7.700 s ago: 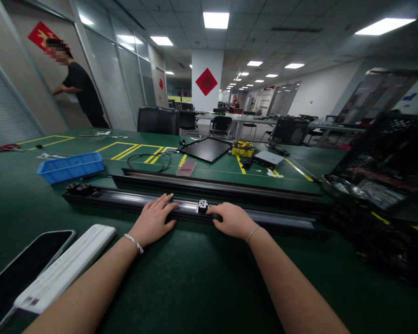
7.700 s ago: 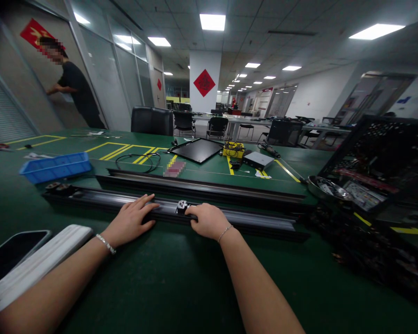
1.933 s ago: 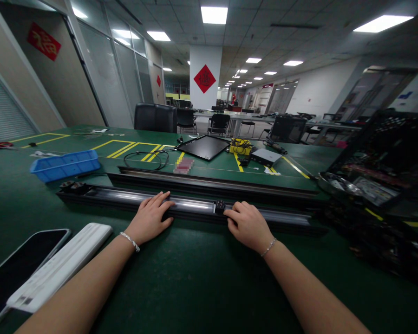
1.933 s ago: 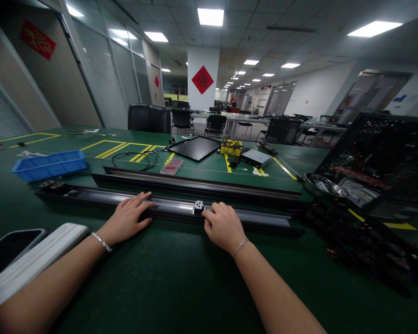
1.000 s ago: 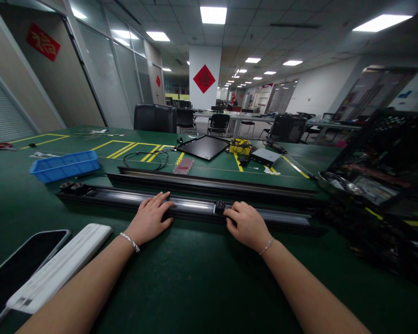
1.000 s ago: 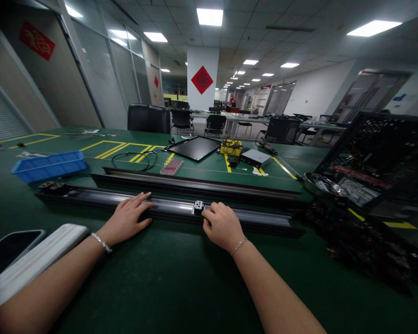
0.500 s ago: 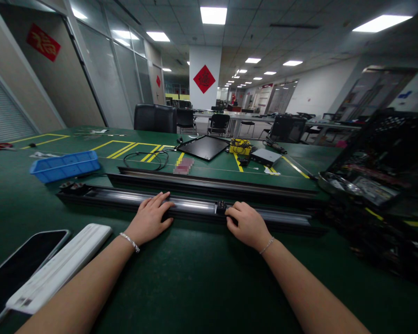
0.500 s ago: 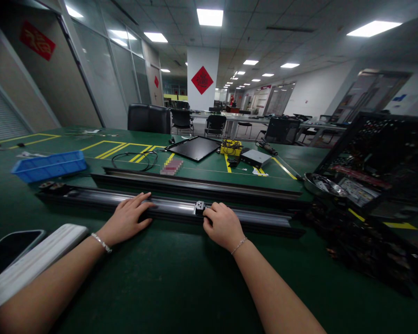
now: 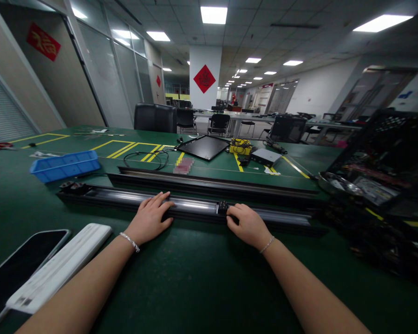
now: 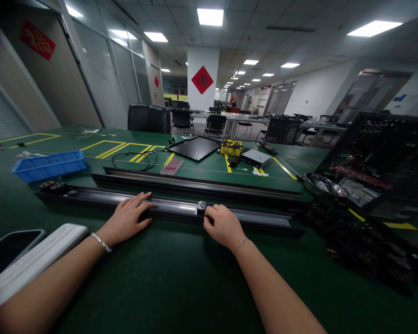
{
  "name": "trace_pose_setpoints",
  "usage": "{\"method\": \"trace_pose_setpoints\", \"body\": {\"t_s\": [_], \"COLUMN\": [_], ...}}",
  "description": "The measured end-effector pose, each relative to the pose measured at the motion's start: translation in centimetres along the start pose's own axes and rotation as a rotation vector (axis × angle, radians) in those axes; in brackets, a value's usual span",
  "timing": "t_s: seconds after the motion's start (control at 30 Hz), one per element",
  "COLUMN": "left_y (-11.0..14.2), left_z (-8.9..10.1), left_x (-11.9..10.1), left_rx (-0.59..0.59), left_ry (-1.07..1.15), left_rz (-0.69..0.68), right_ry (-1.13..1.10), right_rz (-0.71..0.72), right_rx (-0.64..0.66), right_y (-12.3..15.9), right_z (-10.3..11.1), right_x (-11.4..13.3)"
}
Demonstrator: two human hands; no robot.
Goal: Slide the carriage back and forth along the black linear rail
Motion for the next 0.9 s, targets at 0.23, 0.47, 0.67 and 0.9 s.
{"method": "trace_pose_setpoints", "body": {"t_s": [0.23,0.47,0.67,0.9], "left_y": [-0.01,-0.02,-0.02,-0.01], "left_z": [0.12,0.22,0.09,-0.12], "left_x": [-0.12,-0.23,-0.10,0.02], "left_rx": [-0.001,-0.001,0.000,-0.012], "left_ry": [-0.010,-0.006,-0.011,-0.016], "left_rz": [0.009,0.006,0.004,-0.007], "right_ry": [0.028,0.021,0.020,0.013], "right_rz": [-0.019,-0.017,0.018,0.093], "right_rx": [-0.005,-0.002,-0.031,-0.045], "right_y": [-0.01,0.25,0.25,0.42], "right_z": [0.14,0.36,0.48,0.76], "right_x": [-0.11,-0.90,-0.70,-0.57]}}
Point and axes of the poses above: each hand's wrist, its own y-axis away from the middle knuckle, its own z-axis out of the back of the hand, x = y × z, the point moved 8 cm from there along -y, towards the middle knuckle, and after that the axes turned 5 degrees about x, right-handed, at the moved point
